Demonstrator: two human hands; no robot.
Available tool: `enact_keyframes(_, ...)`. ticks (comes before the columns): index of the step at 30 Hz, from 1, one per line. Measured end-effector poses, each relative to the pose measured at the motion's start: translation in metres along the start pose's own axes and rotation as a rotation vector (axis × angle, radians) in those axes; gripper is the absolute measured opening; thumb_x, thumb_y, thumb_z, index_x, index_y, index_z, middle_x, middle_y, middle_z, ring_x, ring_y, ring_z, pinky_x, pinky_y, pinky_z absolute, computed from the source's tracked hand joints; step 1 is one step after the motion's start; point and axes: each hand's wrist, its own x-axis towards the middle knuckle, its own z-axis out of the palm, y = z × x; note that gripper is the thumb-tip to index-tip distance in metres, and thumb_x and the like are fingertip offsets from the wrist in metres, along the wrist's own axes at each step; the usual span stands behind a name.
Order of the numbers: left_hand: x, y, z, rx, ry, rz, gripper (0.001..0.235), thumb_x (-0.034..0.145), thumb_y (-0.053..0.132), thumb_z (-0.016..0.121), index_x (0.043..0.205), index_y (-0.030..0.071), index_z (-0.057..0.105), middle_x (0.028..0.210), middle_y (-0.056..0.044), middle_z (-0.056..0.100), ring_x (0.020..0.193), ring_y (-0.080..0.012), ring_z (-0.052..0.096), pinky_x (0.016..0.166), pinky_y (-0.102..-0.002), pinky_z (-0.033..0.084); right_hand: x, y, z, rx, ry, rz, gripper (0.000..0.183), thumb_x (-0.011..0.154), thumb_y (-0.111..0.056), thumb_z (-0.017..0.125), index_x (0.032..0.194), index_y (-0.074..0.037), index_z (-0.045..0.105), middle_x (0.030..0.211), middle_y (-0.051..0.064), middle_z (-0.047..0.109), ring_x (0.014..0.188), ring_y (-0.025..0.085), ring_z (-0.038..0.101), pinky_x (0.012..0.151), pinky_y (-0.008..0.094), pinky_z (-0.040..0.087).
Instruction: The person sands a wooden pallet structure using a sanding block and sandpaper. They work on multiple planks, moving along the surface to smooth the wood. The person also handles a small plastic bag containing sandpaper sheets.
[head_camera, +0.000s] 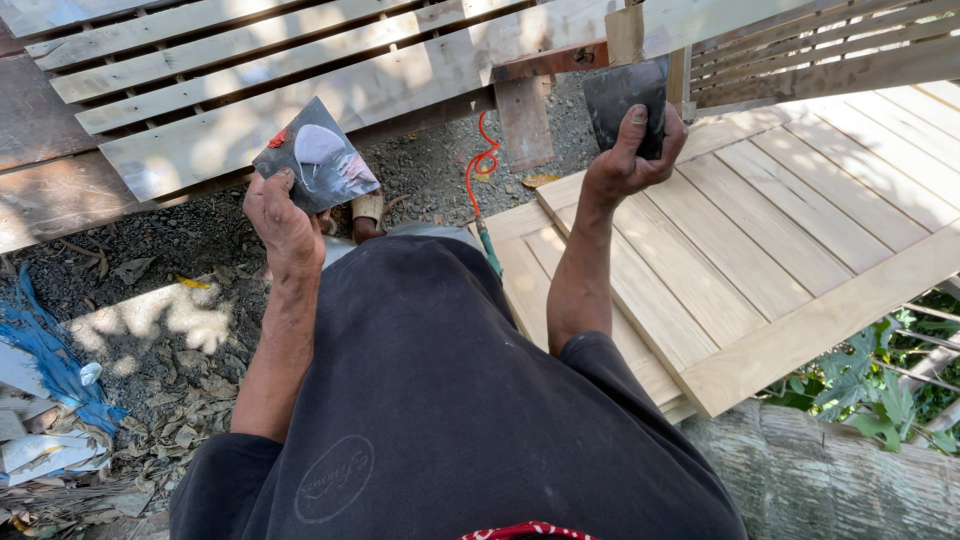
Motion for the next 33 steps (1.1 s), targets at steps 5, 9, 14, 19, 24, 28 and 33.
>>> enact_keyframes(5,0.001,0.001,0.007,-0.006,-0.026,-0.022,0.029,0.094,0.013,0.048,0.113,-0.002,0.062,0.090,-0.004,0.067,0.069,-0.0090,0.066,0.051,-0.025,0.056,0.018,-0.024,-0.017,-0.219,-0.182,-0.051,0.015,0.099,-0.013,0.071,0.108,-0.001,0.067,0.098,0.007,0.069,0.085,0.018,0.066,0.074,0.032,0.055)
enact_keyframes(9,0.002,0.002,0.012,0.001,-0.051,-0.014,0.030,0.095,0.014,0.048,0.116,-0.004,0.061,0.091,-0.004,0.066,0.069,-0.0091,0.065,0.051,-0.025,0.056,0.028,-0.034,-0.023,-0.220,-0.275,-0.035,0.014,0.100,-0.013,0.070,0.107,-0.001,0.066,0.096,0.007,0.069,0.084,0.017,0.065,0.073,0.031,0.054)
enact_keyframes(14,0.003,-0.002,0.009,0.006,-0.020,-0.031,0.033,0.095,0.014,0.048,0.117,-0.005,0.063,0.090,-0.003,0.066,0.067,-0.0089,0.064,0.047,-0.024,0.052,0.027,-0.035,-0.018,-0.138,-0.209,0.038,0.014,0.100,-0.010,0.072,0.105,0.001,0.066,0.093,0.008,0.066,0.083,0.017,0.062,0.073,0.031,0.052)
enact_keyframes(19,0.007,-0.005,0.004,-0.031,-0.030,-0.016,0.033,0.095,0.012,0.049,0.120,-0.005,0.061,0.097,-0.005,0.069,0.082,-0.0108,0.070,0.070,-0.026,0.062,0.038,-0.050,-0.023,-0.227,-0.359,-0.059,0.012,0.101,-0.010,0.070,0.105,0.000,0.065,0.093,0.010,0.069,0.080,0.019,0.065,0.070,0.032,0.053)
enact_keyframes(24,0.005,-0.005,0.012,0.022,-0.015,-0.049,0.030,0.095,0.013,0.048,0.117,-0.004,0.062,0.093,-0.003,0.066,0.074,-0.0115,0.065,0.057,-0.027,0.055,0.063,-0.076,-0.037,-0.480,-1.074,0.032,0.014,0.102,-0.009,0.070,0.114,-0.002,0.073,0.099,0.012,0.074,0.086,0.020,0.072,0.075,0.033,0.056)
enact_keyframes(28,0.019,-0.007,0.024,0.031,-0.058,-0.043,0.036,0.090,0.012,0.045,0.118,-0.003,0.062,0.101,-0.003,0.070,0.088,-0.0103,0.071,0.077,-0.025,0.062,0.064,-0.087,-0.039,-0.280,-0.836,0.027,0.016,0.100,-0.008,0.073,0.113,0.002,0.071,0.097,0.015,0.072,0.086,0.022,0.069,0.077,0.036,0.055)
enact_keyframes(33,0.007,-0.006,0.012,-0.040,-0.062,-0.028,0.035,0.098,0.011,0.048,0.124,-0.007,0.062,0.105,-0.007,0.068,0.092,-0.0137,0.069,0.081,-0.029,0.061,0.062,-0.073,-0.042,-0.173,-0.375,0.023,0.012,0.099,-0.007,0.074,0.105,0.001,0.068,0.090,0.008,0.067,0.080,0.017,0.063,0.072,0.032,0.051)
